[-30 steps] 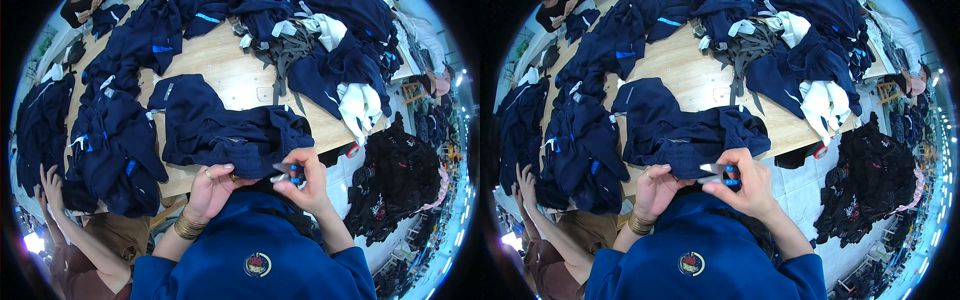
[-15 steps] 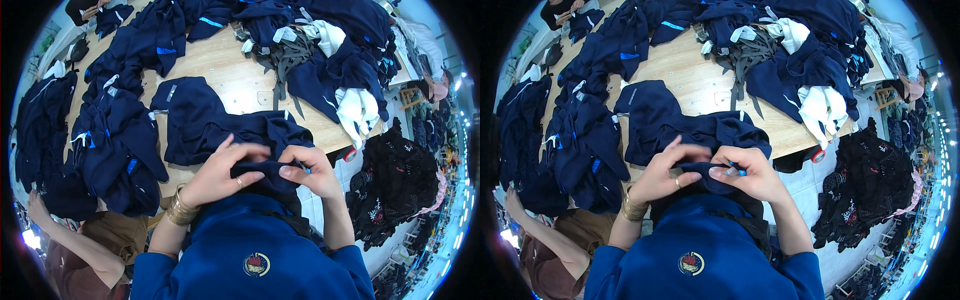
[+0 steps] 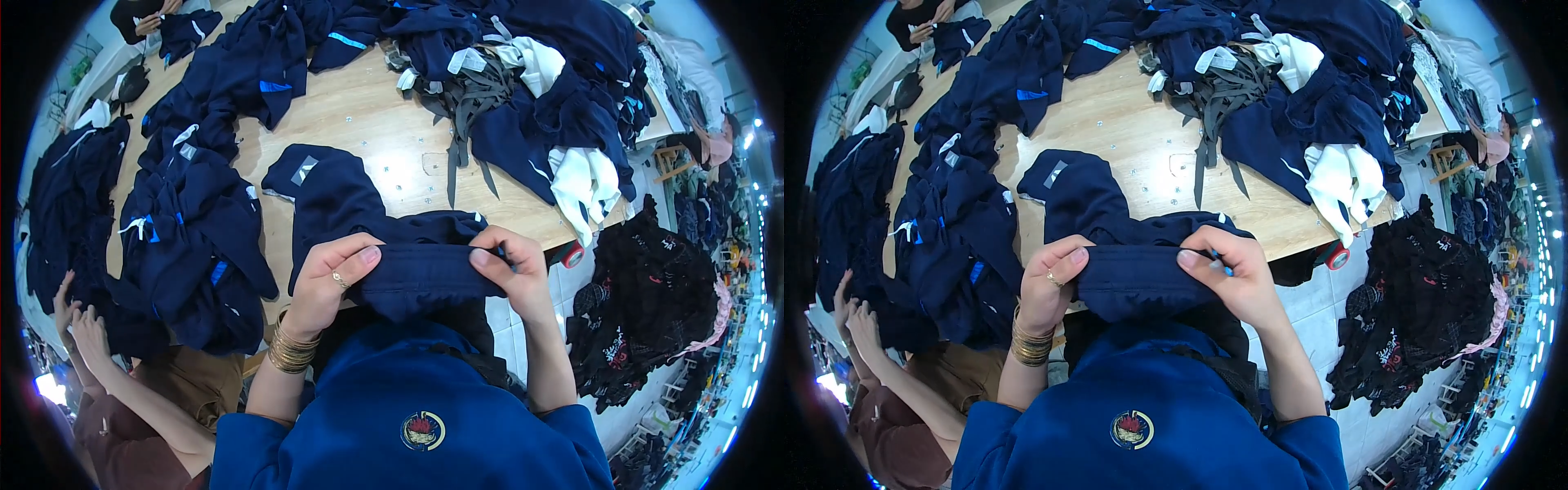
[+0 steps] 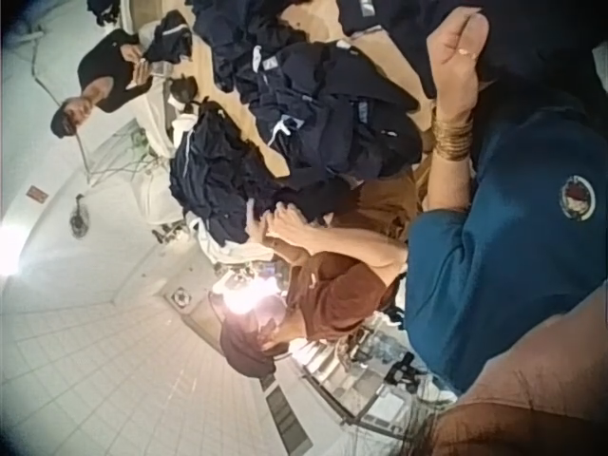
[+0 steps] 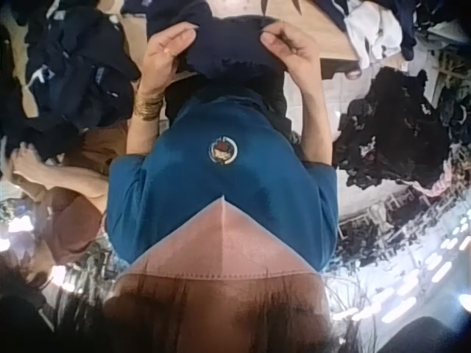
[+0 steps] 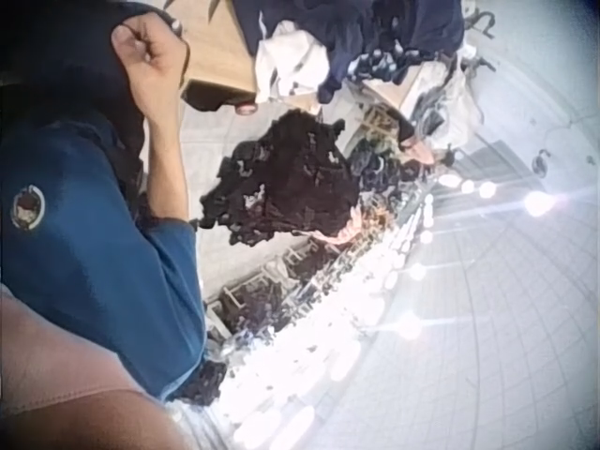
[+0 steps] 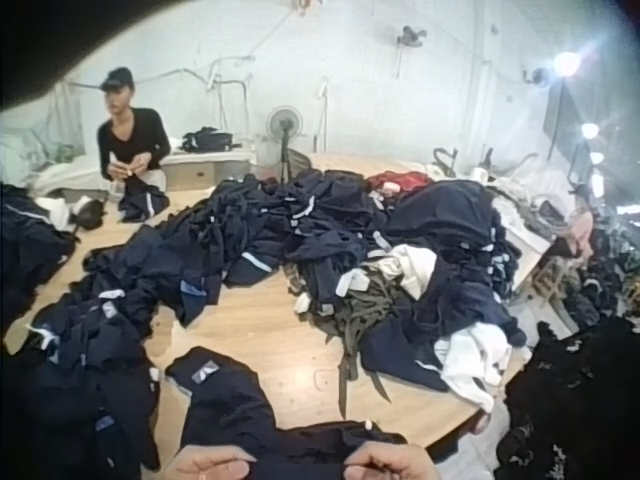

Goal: Trimming excess threads from blue athletic pants using small thread snips in a factory setting.

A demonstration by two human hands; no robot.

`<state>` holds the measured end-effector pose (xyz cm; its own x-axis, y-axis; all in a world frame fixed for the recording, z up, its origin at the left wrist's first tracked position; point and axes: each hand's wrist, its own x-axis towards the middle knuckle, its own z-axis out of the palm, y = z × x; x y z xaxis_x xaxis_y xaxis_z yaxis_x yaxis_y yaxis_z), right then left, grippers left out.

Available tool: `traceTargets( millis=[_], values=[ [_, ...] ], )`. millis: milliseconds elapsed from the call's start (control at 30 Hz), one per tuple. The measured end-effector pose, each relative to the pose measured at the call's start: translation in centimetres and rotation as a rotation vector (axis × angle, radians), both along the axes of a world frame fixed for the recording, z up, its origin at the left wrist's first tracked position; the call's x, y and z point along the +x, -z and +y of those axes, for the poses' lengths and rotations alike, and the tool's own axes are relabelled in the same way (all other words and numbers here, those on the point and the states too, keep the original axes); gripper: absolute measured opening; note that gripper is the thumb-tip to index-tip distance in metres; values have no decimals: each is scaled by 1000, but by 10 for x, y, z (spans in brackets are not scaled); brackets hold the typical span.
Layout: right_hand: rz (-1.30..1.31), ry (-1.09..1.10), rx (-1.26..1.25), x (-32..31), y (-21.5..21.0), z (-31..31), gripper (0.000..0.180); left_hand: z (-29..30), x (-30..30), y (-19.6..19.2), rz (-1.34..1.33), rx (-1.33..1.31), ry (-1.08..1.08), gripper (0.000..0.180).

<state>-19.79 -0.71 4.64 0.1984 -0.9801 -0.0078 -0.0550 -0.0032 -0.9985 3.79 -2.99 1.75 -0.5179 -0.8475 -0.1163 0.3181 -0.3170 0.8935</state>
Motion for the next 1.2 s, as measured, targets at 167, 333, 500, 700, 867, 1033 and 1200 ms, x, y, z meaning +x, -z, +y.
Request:
traceTargets(
  millis=[167,333,500,700,867,1033,1200],
  values=[
    [582,130,-239,14,-1,-7,22,3,-10,3,-98,-82,12,19],
    [684,71,-450,12,-20,-2,42,6,-11,2,-143,-113,-21,20],
    [901,-53,-605,15,-24,-1,37,8,-10,-4,-196,-131,4,20],
    [1048,-83,-698,17,-25,-1,25,7,-10,-12,-291,-189,76,20],
    [1090,-112,-747,17,-28,-2,23,7,-9,-14,-322,-213,75,20],
    [1087,-121,-751,18,-28,-3,21,6,-8,-14,-365,-250,117,20],
    [977,-34,-729,12,-25,-5,20,7,-10,-10,-301,-215,3,19]
  ],
)
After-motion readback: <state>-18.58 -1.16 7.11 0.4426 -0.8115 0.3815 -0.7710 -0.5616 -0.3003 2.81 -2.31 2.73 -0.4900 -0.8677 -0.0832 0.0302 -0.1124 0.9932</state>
